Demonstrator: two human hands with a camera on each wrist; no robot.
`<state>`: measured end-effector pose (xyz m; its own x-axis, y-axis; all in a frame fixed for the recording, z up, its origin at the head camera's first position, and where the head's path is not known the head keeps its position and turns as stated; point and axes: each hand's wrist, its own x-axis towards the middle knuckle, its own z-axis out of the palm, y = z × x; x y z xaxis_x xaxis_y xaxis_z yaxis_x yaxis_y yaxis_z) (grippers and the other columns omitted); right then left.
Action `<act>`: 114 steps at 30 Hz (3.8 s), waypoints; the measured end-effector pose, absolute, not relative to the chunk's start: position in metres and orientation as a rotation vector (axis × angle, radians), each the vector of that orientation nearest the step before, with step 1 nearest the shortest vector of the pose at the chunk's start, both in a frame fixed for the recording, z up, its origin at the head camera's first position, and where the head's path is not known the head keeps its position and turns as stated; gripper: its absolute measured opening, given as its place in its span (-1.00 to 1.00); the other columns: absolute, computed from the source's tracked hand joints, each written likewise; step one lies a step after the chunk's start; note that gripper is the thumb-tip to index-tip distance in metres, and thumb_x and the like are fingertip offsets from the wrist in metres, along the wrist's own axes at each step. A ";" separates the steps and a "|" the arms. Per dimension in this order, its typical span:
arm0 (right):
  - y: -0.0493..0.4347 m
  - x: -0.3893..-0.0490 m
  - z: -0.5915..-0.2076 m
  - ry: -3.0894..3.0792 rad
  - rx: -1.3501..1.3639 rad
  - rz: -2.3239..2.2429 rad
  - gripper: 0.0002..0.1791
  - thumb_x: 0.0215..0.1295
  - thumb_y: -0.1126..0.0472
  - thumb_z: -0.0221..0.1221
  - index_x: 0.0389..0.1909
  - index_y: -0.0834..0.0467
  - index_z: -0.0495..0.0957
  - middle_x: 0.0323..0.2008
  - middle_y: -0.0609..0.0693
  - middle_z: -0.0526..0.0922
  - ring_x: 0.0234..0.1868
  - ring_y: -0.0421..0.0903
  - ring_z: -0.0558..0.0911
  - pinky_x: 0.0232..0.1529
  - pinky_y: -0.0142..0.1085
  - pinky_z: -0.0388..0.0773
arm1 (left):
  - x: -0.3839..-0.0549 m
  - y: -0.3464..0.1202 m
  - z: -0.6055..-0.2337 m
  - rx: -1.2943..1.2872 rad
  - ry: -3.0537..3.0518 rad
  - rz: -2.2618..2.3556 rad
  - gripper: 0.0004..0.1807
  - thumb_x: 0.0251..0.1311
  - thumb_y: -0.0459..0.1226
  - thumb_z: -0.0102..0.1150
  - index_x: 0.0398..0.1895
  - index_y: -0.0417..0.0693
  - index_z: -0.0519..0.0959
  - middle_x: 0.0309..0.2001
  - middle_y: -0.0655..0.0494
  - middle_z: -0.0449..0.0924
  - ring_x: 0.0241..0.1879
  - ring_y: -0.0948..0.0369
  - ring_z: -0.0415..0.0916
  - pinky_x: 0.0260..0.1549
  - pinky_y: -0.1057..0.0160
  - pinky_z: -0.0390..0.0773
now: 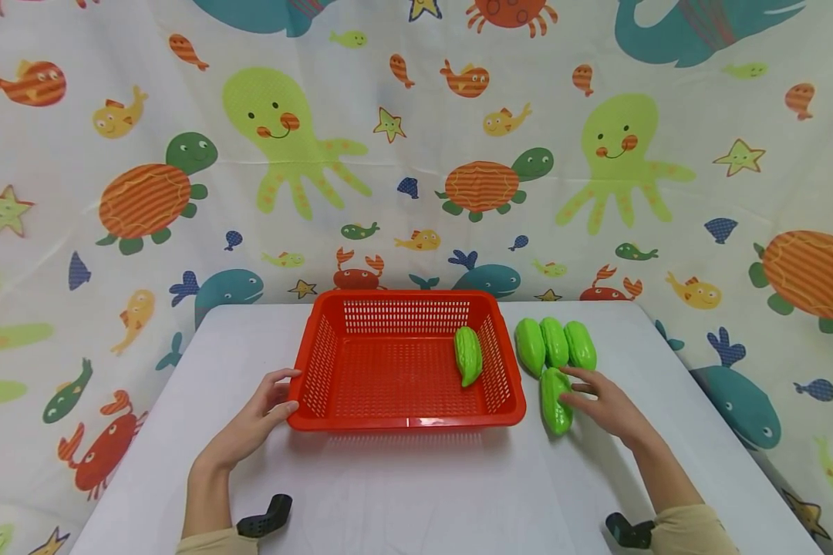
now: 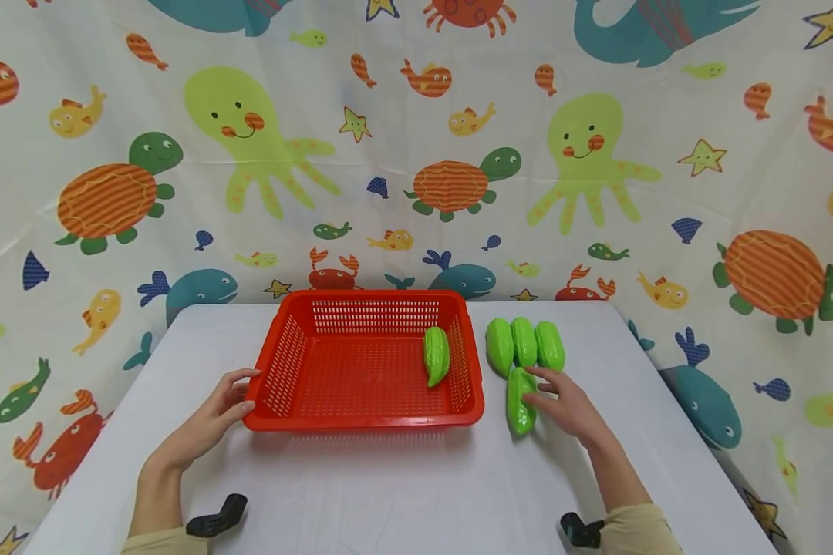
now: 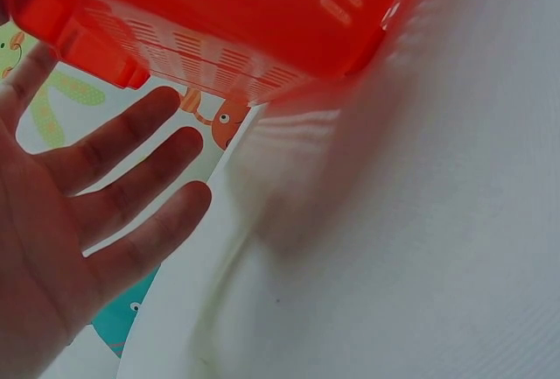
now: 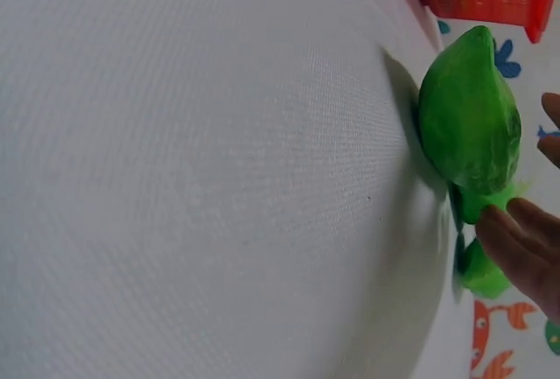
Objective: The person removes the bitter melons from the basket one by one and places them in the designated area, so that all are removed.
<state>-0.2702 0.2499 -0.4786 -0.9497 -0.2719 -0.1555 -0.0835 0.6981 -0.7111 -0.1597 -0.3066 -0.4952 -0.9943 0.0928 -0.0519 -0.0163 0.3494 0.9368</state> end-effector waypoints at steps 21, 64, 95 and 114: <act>0.245 -0.277 -0.461 2.586 -0.103 -1.374 -0.16 0.37 -0.18 0.12 0.49 0.17 0.09 0.44 0.29 0.14 0.40 0.26 0.23 0.28 0.22 0.26 | -0.160 -0.307 -0.496 0.058 2.495 1.737 -0.29 0.30 -0.06 0.15 0.44 0.19 0.07 0.36 -0.17 0.20 0.33 -0.18 0.19 0.11 -0.24 0.44; 0.143 -0.275 -0.361 2.577 -0.193 -1.929 -0.26 0.33 -0.20 0.14 0.48 -0.15 0.18 0.43 -0.10 0.28 0.40 -0.08 0.32 0.31 -0.03 0.33 | -0.160 -0.306 -0.495 0.053 2.497 1.713 -0.29 0.31 -0.03 0.14 0.44 0.18 0.06 0.36 -0.17 0.19 0.34 -0.17 0.17 0.13 -0.26 0.41; 0.064 -0.336 -0.374 2.460 -0.241 -1.904 -0.30 0.32 -0.08 0.22 0.43 -0.02 0.27 0.41 0.04 0.28 0.38 0.01 0.33 0.32 -0.04 0.32 | -0.160 -0.308 -0.497 0.052 2.510 1.699 -0.31 0.32 -0.03 0.13 0.43 0.19 0.07 0.35 -0.18 0.21 0.32 -0.17 0.21 0.14 -0.25 0.41; 0.043 -0.376 -0.405 2.484 -0.180 -1.762 -0.31 0.32 -0.09 0.22 0.42 -0.01 0.30 0.39 0.07 0.32 0.37 0.07 0.34 0.33 -0.01 0.31 | -0.158 -0.309 -0.496 0.057 2.495 1.728 -0.29 0.31 -0.05 0.15 0.44 0.20 0.06 0.35 -0.17 0.21 0.31 -0.16 0.23 0.11 -0.20 0.46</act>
<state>-0.3761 0.0434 -0.4052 -0.9890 -0.1481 -0.0056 -0.0436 0.3271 -0.9440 -0.1583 -0.3089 -0.4958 -0.9936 0.0913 -0.0660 -0.0297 0.3530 0.9351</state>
